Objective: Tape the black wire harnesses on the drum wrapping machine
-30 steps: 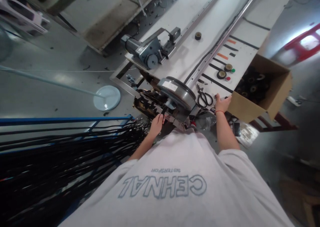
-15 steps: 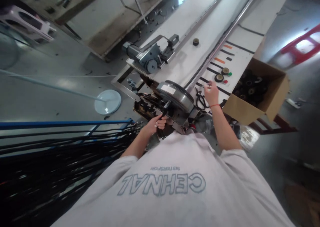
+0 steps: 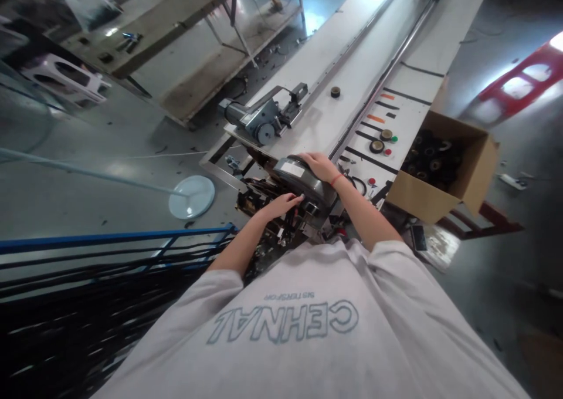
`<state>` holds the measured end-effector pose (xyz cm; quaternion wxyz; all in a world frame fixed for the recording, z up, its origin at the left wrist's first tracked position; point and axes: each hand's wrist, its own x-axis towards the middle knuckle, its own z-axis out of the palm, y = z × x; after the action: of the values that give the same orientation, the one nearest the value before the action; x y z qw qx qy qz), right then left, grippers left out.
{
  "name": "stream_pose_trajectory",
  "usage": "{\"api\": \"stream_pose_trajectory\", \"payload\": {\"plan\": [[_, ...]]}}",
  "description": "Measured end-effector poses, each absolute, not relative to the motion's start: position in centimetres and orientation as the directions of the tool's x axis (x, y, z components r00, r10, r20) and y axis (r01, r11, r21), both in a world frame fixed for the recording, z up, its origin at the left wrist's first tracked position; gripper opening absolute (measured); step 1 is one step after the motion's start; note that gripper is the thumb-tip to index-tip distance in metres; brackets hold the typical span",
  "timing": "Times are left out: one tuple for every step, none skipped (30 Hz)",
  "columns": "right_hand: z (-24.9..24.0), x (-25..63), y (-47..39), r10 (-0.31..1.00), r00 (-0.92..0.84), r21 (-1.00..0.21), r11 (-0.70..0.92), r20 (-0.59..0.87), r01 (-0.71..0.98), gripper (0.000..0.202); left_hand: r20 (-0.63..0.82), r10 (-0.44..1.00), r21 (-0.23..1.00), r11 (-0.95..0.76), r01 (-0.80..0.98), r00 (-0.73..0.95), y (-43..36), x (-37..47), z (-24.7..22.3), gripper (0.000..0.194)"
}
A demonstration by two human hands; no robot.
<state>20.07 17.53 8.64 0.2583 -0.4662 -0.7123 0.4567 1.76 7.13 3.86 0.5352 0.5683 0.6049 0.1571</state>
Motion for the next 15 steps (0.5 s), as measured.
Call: {"api": "stream_pose_trajectory", "payload": {"plan": [[7.6,21.6,16.2,0.927,-0.37,-0.882,0.127,-0.057,0.454,0.053,-0.454,0.865,0.761,0.253,0.597,0.213,6.9,2.2,4.2,0.036],[6.4,23.1,14.8,0.957,-0.283,-0.855,0.097,-0.06,0.51,0.052,-0.446,0.876,0.705,0.217,0.675,0.183,6.6,2.7,4.6,0.034],[5.2,24.5,13.5,0.981,-0.182,-0.799,0.056,-0.068,0.598,0.049,-0.42,0.898,0.633,0.187,0.751,0.131,6.4,3.2,5.0,0.032],[4.0,25.9,12.3,0.994,-0.078,-0.713,0.004,-0.071,0.701,0.041,-0.399,0.913,0.555,0.169,0.815,0.082,6.2,3.7,5.5,0.03],[3.0,27.1,11.3,0.997,0.02,-0.611,-0.063,-0.078,0.789,0.032,-0.385,0.922,0.483,0.16,0.861,0.045,6.0,4.0,6.1,0.028],[2.2,28.2,10.4,0.99,0.101,-0.513,-0.139,-0.101,0.847,0.028,-0.381,0.924,0.428,0.153,0.891,0.025,6.0,4.1,6.8,0.028],[1.7,29.2,9.8,0.975,0.162,-0.439,-0.215,-0.154,0.873,0.031,-0.381,0.925,0.399,0.146,0.905,0.019,6.1,3.9,7.5,0.028],[1.6,30.1,9.2,0.949,0.202,-0.404,-0.287,-0.24,0.869,0.034,-0.378,0.925,0.394,0.14,0.908,0.022,6.2,3.4,8.3,0.029],[1.8,30.9,8.7,0.916,0.211,-0.42,-0.35,-0.341,0.837,0.034,-0.373,0.927,0.402,0.138,0.905,0.025,6.5,2.7,9.1,0.031],[2.4,31.6,8.1,0.887,0.174,-0.491,-0.39,-0.428,0.779,0.032,-0.366,0.93,0.416,0.139,0.899,0.025,6.8,1.8,9.7,0.032],[3.3,32.0,7.3,0.873,0.082,-0.604,-0.397,-0.481,0.691,0.03,-0.361,0.932,0.43,0.143,0.891,0.025,7.1,0.8,10.2,0.032],[4.4,32.3,6.3,0.872,-0.053,-0.731,-0.373,-0.486,0.571,0.031,-0.358,0.933,0.441,0.144,0.886,0.027,7.4,-0.1,10.4,0.031],[5.7,32.2,5.3,0.866,-0.216,-0.842,-0.331,-0.45,0.427,0.035,-0.36,0.933,0.446,0.144,0.883,0.029,7.6,-1.0,10.3,0.029],[6.9,31.6,4.2,0.833,-0.393,-0.914,-0.297,-0.39,0.276,0.041,-0.37,0.928,0.446,0.149,0.883,0.03,7.8,-1.7,10.1,0.027],[7.9,30.6,3.3,0.757,-0.565,-0.943,-0.302,-0.328,0.143,0.049,-0.382,0.924,0.441,0.157,0.884,0.026,8.0,-2.2,9.8,0.025]]}}
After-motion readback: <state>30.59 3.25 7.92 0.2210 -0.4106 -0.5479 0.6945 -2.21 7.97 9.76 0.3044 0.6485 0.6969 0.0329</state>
